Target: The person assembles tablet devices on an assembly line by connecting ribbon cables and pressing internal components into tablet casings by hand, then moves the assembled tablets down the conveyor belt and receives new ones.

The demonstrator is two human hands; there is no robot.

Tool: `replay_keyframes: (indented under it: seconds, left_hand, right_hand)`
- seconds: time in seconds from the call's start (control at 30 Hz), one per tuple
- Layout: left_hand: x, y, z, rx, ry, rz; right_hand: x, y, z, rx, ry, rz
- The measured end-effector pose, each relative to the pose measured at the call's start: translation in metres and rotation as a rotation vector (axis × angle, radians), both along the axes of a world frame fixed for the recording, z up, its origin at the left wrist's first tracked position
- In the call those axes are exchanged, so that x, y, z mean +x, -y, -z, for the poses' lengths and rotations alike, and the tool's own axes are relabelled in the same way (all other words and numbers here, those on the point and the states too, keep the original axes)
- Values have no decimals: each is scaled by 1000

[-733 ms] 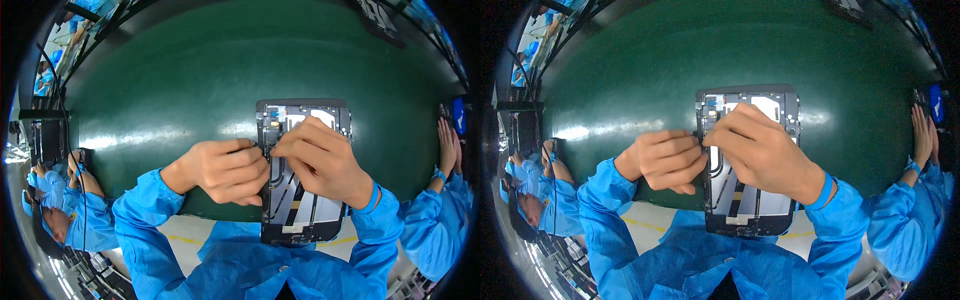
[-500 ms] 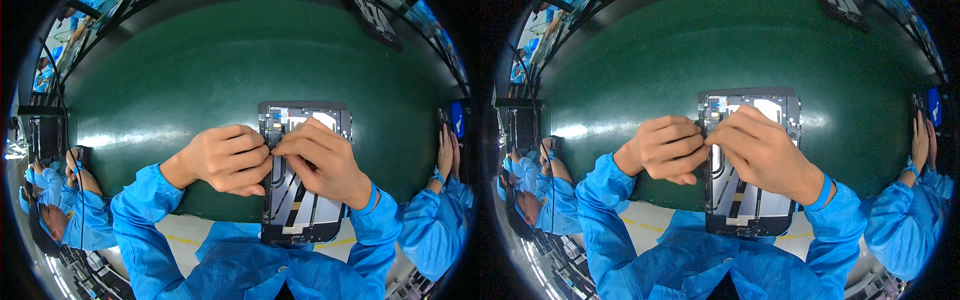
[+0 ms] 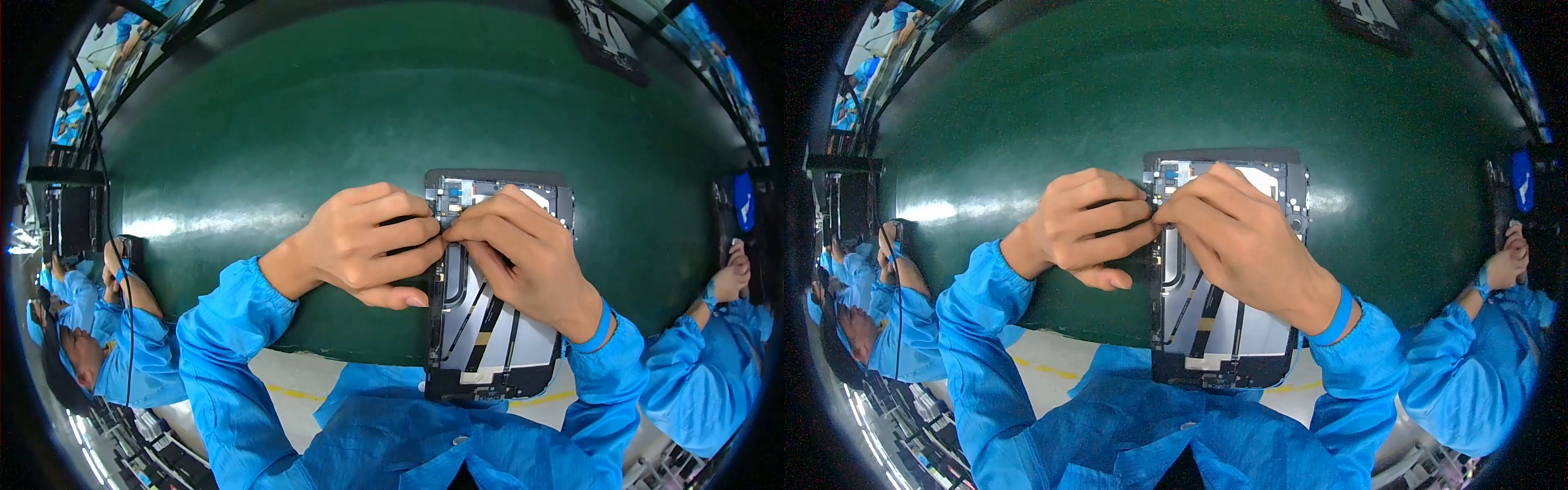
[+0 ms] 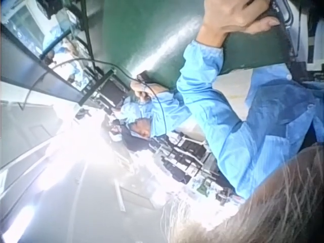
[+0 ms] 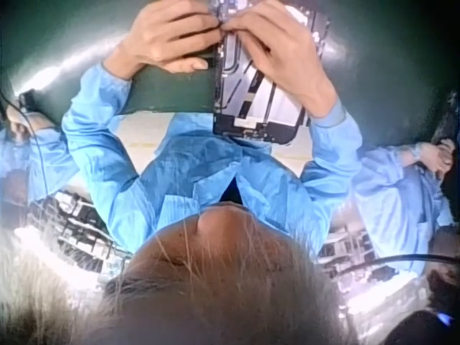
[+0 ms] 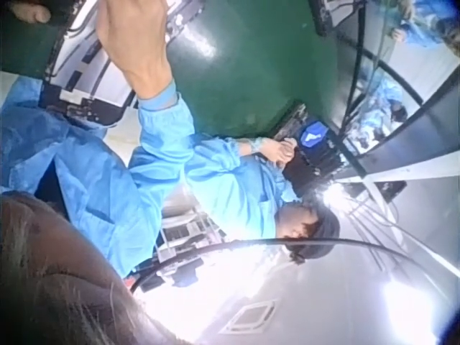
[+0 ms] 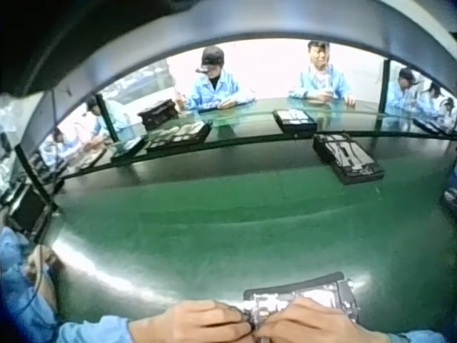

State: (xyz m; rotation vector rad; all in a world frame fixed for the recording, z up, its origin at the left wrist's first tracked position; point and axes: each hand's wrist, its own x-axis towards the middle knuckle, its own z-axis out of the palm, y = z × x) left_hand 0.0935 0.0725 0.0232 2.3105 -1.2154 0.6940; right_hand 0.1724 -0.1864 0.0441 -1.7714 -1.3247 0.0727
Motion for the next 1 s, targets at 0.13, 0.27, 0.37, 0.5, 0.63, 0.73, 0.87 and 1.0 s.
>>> replay_keyframes:
  seconds: [0.13, 0.27, 0.37, 0.5, 0.63, 0.73, 0.87, 1.0]
  left_hand:
    - [-2, -1, 3, -9, -19, 9]
    - [-4, -4, -2, 35, -19, 9]
    - [-3, -3, -2, 38, -40, 6]
    - [-3, -2, -1, -3, -71, -12]
    - [-1, 3, -9, -20, -140, -22]
    - [-5, 5, -8, -54, -226, -46]
    - [-34, 33, -1, -329, -209, -4]
    - [-102, 89, -14, 125, -343, 316]
  right_hand:
    - [1, -1, 2, 15, 14, 25]
    - [-1, -3, 0, 28, -12, 36]
    - [-2, -3, 2, 16, -34, 26]
    - [-3, -4, 3, 15, -11, 14]
    - [-8, -2, -4, 137, -37, 193]
    - [2, 3, -7, 206, 64, 331]
    - [40, 11, 0, 353, 224, 518]
    - [57, 14, 11, 294, 133, 692]
